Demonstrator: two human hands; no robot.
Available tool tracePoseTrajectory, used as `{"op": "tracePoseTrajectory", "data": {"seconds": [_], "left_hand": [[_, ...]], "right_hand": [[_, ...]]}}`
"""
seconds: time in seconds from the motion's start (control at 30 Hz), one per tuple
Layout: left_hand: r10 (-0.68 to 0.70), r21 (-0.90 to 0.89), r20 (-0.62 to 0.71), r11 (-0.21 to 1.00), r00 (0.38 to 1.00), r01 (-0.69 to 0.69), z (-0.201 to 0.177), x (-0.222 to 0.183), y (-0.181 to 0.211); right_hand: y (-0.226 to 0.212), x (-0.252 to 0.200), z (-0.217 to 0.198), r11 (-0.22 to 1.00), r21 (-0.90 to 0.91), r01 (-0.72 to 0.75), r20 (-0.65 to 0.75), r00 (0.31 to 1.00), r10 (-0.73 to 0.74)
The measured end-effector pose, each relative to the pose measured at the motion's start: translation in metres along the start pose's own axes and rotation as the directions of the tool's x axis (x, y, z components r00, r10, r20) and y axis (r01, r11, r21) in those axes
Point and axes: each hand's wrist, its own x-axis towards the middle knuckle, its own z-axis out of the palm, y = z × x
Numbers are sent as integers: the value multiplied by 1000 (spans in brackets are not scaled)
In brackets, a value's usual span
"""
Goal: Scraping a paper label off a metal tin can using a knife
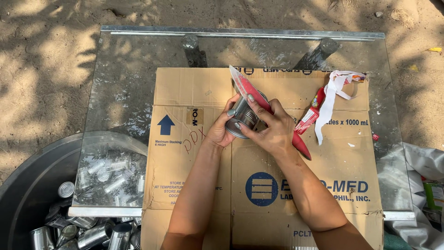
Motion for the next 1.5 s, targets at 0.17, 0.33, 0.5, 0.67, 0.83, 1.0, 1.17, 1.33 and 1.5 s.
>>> {"op": "tracePoseTrajectory", "data": {"seconds": [0.17, 0.33, 0.5, 0.67, 0.83, 1.0, 1.17, 1.33, 1.5], "left_hand": [[0, -11, 43, 1000, 999, 0, 12, 2, 8], [-15, 23, 91, 1000, 996, 13, 31, -1, 14], [-53, -11, 93, 998, 994, 54, 29, -2, 16], [-68, -44, 100, 996, 993, 73, 26, -3, 16], [-75, -59, 94, 995, 993, 81, 12, 0, 11], [-68, -46, 105, 996, 992, 73, 5, 2, 7], [-57, -50, 98, 997, 994, 62, 8, 1, 7], [-35, -41, 93, 998, 995, 39, 19, -1, 12], [-29, -40, 92, 999, 995, 33, 18, -1, 12]], "right_hand": [[3, -3, 3, 990, 101, -98, 8, 995, 98], [3, 5, -6, 982, 149, -113, -26, 993, 118], [3, 5, -13, 979, 157, -131, -35, 990, 138], [4, 2, -10, 975, 175, -135, -19, 990, 141], [5, 2, -7, 971, 203, -127, 4, 992, 129], [3, 3, -7, 975, 185, -127, 22, 992, 125], [1, 3, -9, 978, 168, -125, 42, 992, 120], [-1, 4, -10, 980, 168, -111, 41, 994, 106], [0, 4, -10, 986, 147, -76, 27, 997, 73]]}}
